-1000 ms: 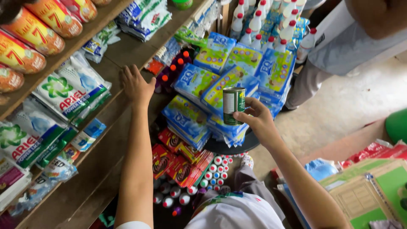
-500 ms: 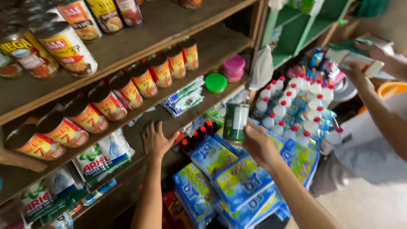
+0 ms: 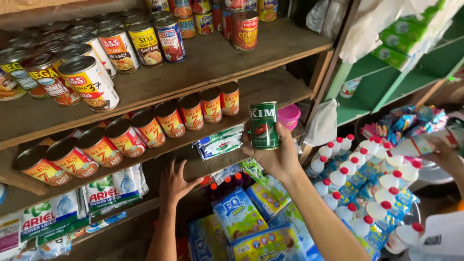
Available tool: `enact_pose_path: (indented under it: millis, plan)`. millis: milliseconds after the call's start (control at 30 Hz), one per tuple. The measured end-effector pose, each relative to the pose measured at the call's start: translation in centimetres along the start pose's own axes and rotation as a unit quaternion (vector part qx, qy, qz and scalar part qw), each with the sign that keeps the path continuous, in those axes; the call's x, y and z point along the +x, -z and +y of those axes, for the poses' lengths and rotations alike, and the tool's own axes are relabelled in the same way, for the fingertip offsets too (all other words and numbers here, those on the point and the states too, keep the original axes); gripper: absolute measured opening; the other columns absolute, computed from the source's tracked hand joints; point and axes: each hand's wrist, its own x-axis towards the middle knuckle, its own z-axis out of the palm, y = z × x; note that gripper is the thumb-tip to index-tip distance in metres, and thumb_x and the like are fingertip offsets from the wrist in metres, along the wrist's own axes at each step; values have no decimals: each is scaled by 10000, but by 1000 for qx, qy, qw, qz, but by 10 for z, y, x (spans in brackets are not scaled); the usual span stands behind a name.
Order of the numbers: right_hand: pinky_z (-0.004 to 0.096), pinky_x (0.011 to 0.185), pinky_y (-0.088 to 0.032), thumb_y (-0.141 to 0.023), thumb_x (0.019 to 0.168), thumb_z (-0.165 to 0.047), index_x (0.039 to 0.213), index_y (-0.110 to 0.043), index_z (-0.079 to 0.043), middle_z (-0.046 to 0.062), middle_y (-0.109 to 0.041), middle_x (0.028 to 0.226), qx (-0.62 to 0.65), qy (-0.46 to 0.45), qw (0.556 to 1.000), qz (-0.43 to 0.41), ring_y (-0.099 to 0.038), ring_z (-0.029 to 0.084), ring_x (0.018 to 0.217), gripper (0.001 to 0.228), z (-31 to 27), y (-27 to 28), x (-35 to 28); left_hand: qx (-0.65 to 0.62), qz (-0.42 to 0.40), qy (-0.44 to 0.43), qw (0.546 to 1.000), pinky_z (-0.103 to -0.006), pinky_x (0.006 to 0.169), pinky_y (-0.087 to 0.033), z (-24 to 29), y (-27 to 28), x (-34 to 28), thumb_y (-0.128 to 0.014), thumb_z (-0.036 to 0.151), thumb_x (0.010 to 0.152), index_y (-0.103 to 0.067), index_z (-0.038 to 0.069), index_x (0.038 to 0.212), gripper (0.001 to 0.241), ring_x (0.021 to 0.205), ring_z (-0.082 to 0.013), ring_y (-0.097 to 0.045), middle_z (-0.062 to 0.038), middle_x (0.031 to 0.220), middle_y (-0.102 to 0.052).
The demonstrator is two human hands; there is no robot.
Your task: The recorder takes canned goods off the shelves, wipes them with a cloth, and organizes them.
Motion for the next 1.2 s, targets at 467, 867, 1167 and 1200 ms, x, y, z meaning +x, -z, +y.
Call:
enact_pose_path:
  millis: [467,867,1167,1200]
  plan:
    - [414,1115,-461,-669,967,-336,1419,-541,13,88,-657,1320,-210,135,964,-90,-612,218,1231,585,-97,-113,96,-12,-51,34,998,-519,1118,-367,11,21,9,-786,756,632,-513,155,1392,1007,1353,-412,-426,-198,1506,-423]
    - [284,1056,-483,-572,1116,-160,1298,-635,38,57,-693,1183,-425,420,793,-116,-606,121,1120,276,-168,-162,321,-35,-112,34,993,-614,1135,-292,-20,-11,6,-850,751,635,-465,186,1481,1089,1400,-490,-324,-235,1604,-309]
    - [270,808,-512,-712,1003,-155,1185,-648,36,38,-679,993,-338,425,836,-79,-612,110,889,272,-170,-191,382,-6,-91,-26,996,-671,1053,-308,-90,-116,6,-860,626,687,-472,191,1505,1004,1462,-523,-302,-247,1586,-301]
    - [271,826,-519,-718,1023,-163,1240,-595,12,16,-646,1018,-351,473,803,-88,-603,103,922,305,-168,-193,389,7,-62,-28,998,-642,1045,-348,-92,-121,6,-798,551,753,-501,214,1473,849,1425,-478,-353,-225,1570,-331]
